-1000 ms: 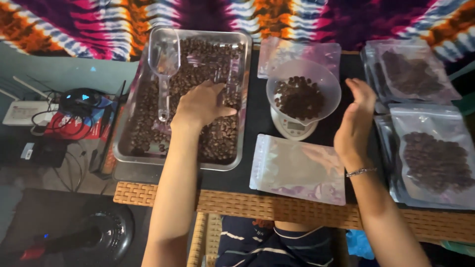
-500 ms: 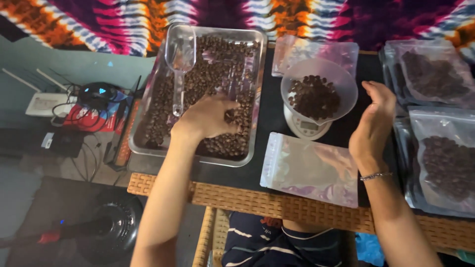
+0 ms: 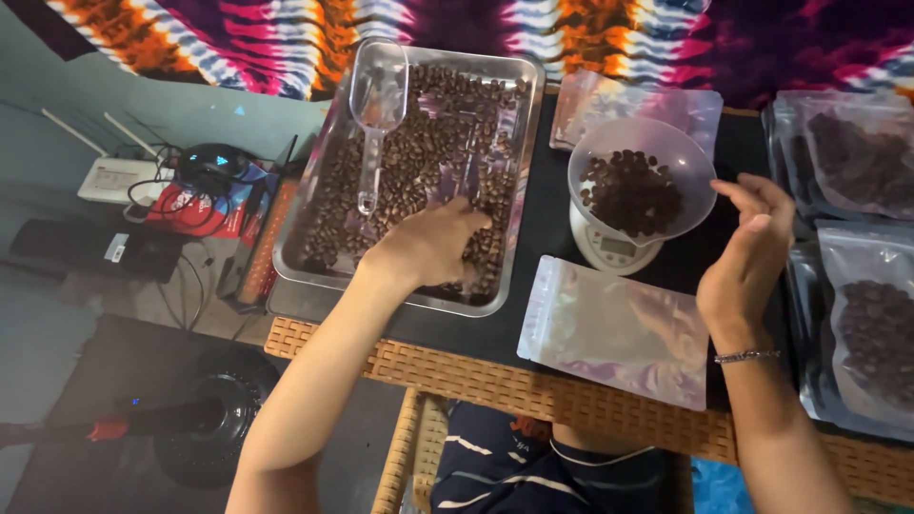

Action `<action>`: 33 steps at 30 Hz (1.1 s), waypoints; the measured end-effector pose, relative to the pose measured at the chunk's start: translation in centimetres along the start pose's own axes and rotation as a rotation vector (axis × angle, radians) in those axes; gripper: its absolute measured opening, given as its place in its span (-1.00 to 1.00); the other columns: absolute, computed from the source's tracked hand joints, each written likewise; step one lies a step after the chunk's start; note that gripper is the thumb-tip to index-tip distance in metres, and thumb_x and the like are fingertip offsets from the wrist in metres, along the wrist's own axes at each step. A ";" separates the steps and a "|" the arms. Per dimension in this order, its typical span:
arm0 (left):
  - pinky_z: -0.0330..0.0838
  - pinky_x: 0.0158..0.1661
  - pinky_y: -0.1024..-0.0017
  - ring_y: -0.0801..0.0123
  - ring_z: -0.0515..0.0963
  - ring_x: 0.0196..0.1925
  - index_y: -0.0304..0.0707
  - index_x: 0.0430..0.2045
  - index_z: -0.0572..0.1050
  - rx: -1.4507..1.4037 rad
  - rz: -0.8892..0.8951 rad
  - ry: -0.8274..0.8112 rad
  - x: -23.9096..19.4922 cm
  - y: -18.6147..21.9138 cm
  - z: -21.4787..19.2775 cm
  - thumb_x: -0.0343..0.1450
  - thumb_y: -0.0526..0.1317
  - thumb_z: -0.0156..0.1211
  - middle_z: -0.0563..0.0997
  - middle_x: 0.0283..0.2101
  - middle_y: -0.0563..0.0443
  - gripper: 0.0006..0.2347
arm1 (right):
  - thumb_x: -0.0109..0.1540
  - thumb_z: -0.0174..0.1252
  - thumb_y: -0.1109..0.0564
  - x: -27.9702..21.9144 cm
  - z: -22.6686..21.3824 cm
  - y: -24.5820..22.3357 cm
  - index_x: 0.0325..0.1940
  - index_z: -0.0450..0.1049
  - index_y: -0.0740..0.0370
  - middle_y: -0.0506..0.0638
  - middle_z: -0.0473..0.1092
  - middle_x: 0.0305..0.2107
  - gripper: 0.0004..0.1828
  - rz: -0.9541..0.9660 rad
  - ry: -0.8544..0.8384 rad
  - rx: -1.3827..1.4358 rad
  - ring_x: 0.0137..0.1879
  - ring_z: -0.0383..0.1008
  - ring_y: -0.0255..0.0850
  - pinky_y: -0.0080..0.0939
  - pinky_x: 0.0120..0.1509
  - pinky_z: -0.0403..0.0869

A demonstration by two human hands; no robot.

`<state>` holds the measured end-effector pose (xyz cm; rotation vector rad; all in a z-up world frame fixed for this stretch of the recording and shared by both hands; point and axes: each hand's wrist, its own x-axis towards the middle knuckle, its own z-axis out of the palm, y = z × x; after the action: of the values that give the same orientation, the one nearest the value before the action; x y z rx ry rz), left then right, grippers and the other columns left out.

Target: Manually weighing roasted coffee beans on a digital scale and transferring them into plastic bags for packaging.

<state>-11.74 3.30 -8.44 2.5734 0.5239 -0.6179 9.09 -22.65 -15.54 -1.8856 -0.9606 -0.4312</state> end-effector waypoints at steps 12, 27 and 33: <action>0.53 0.11 0.31 0.28 0.77 -0.11 -0.24 -0.31 0.69 -0.211 0.286 0.215 3.1 -2.9 1.1 0.45 -0.35 0.19 0.76 -0.16 0.03 -0.88 | 0.51 -0.66 -0.47 -0.1 -0.3 -0.6 0.17 0.52 0.44 0.34 0.26 0.13 0.05 -0.002 -0.033 0.042 0.27 0.34 0.18 0.12 0.34 0.35; 0.51 -0.04 0.38 0.45 0.68 -0.37 -0.25 -0.65 0.57 -0.199 0.208 0.234 2.1 -2.0 -1.4 0.50 -0.38 0.13 0.66 -0.49 0.07 -0.75 | 0.49 -0.69 -0.49 0.0 -0.3 -0.2 0.14 0.56 0.40 0.32 0.32 0.11 0.09 -0.008 -0.031 -0.019 0.21 0.38 0.18 0.11 0.27 0.33; 0.55 0.27 0.28 0.22 0.77 -0.01 -0.20 -0.17 0.66 -0.151 0.065 0.132 -0.5 0.6 -2.7 0.54 -0.30 0.10 0.71 0.01 -0.11 -0.84 | 0.48 -0.74 -0.49 0.1 -0.5 -0.3 0.12 0.57 0.41 0.33 0.32 0.10 0.12 -0.012 -0.057 -0.034 0.22 0.37 0.19 0.14 0.32 0.34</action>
<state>-10.99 4.02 -5.84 2.4875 0.5066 -0.3734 8.94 -22.96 -15.07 -1.9326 -1.0083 -0.4051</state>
